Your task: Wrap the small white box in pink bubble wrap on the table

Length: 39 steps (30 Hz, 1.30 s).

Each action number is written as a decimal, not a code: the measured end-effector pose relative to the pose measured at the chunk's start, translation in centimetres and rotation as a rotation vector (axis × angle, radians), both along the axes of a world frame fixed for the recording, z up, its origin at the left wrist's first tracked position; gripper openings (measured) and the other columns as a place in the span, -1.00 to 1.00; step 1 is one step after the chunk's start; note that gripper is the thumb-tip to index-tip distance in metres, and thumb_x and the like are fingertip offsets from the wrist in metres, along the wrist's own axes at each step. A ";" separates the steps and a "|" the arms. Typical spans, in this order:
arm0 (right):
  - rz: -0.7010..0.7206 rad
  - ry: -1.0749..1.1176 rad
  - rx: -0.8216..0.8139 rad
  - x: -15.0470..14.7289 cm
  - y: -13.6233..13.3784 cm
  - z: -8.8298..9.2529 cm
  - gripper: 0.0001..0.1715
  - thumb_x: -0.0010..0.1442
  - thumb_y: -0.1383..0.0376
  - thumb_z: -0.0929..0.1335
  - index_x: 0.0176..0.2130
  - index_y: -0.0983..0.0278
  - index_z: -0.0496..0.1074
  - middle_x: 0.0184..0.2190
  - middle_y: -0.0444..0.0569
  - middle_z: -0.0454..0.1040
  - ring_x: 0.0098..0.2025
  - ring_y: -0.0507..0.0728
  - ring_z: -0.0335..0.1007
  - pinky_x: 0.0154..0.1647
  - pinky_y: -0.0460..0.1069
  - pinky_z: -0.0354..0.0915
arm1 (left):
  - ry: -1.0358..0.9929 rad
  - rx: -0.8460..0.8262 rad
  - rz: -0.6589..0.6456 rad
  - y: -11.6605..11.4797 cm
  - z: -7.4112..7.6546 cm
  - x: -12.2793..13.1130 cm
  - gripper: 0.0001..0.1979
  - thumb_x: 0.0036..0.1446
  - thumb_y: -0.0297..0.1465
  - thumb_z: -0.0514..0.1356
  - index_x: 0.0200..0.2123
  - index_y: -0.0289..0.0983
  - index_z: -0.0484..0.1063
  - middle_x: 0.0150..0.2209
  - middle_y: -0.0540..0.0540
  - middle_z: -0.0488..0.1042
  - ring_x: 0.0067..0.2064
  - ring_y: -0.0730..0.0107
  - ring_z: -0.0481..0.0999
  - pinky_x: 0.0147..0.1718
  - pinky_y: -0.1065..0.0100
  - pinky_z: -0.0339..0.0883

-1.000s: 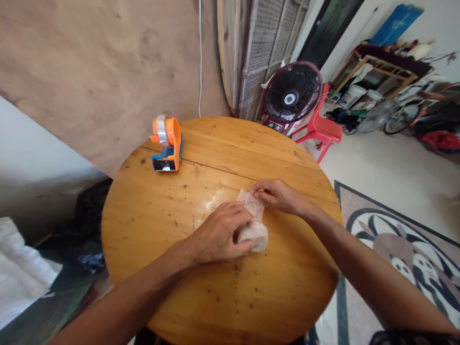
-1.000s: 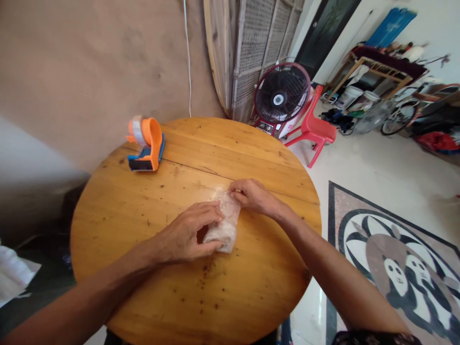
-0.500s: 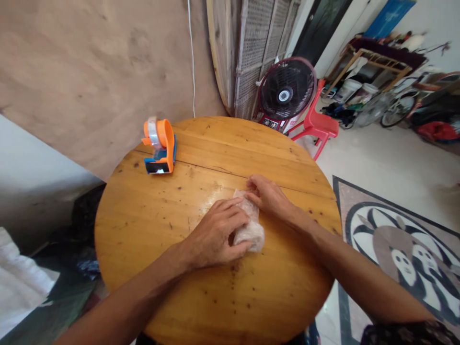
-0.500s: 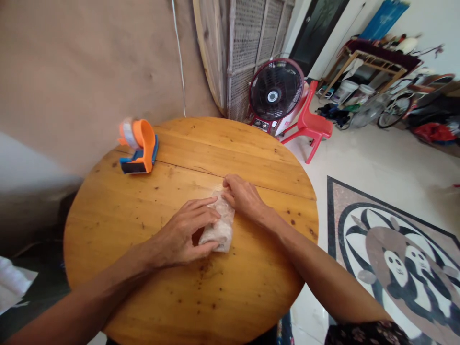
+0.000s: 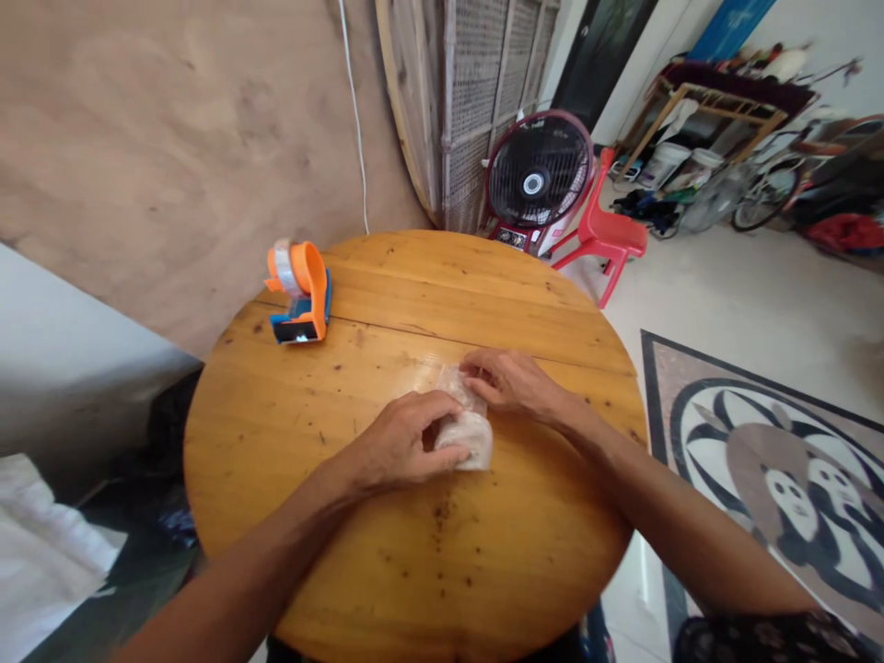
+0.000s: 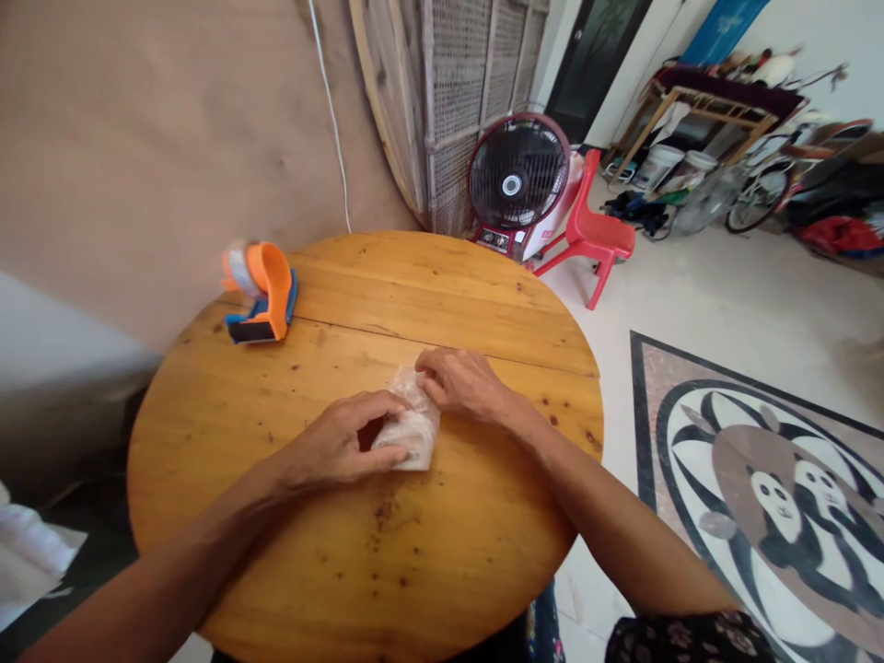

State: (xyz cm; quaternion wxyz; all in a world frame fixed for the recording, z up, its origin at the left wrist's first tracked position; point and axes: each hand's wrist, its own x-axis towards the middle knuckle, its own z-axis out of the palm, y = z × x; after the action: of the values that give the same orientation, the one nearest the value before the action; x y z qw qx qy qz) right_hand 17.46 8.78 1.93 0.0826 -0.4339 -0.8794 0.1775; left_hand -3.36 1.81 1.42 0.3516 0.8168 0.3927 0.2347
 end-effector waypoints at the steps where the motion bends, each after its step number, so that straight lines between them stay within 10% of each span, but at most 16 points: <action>1: 0.004 0.012 -0.005 0.2 -0.1 0.0 -0.77 0.17 0.32 0.31 -0.15 0.24 0.46 -0.25 -0.04 0.54 -0.33 0.07 0.38 -0.36 -0.08 0.11 | 0.003 -0.033 0.015 0.0 0.1 0.1 -0.77 0.08 -0.28 0.22 -0.20 -0.24 0.40 -0.27 -0.02 0.48 -0.30 0.39 0.41 -0.30 0.37 0.26; 27: 0.129 0.168 0.021 1.3 -0.8 -1.4 -0.72 0.24 0.42 0.24 -0.25 0.30 0.54 -0.25 0.02 0.48 -0.21 0.09 0.34 -0.20 -0.05 0.17 | -0.084 -0.818 0.094 4.6 2.1 1.5 -0.69 -0.10 -0.24 0.33 -0.33 -0.31 0.43 -0.40 0.02 0.43 -0.41 0.47 0.38 -0.44 0.45 0.25; 39: 0.121 0.346 -0.239 2.8 -0.5 0.4 -0.61 0.21 0.40 0.21 -0.03 0.23 0.45 -0.13 -0.02 0.53 -0.17 0.12 0.42 -0.15 -0.02 0.25 | -0.006 -0.997 0.148 7.5 3.0 2.1 -0.57 -0.16 -0.11 0.38 -0.35 -0.34 0.47 -0.46 -0.06 0.51 -0.46 0.39 0.50 -0.47 0.40 0.40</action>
State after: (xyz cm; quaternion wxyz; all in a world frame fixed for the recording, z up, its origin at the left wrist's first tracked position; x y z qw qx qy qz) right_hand 20.27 8.29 2.33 0.1692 -0.3503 -0.8492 0.3571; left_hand -1.22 9.29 4.41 0.6826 0.5187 0.5129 0.0452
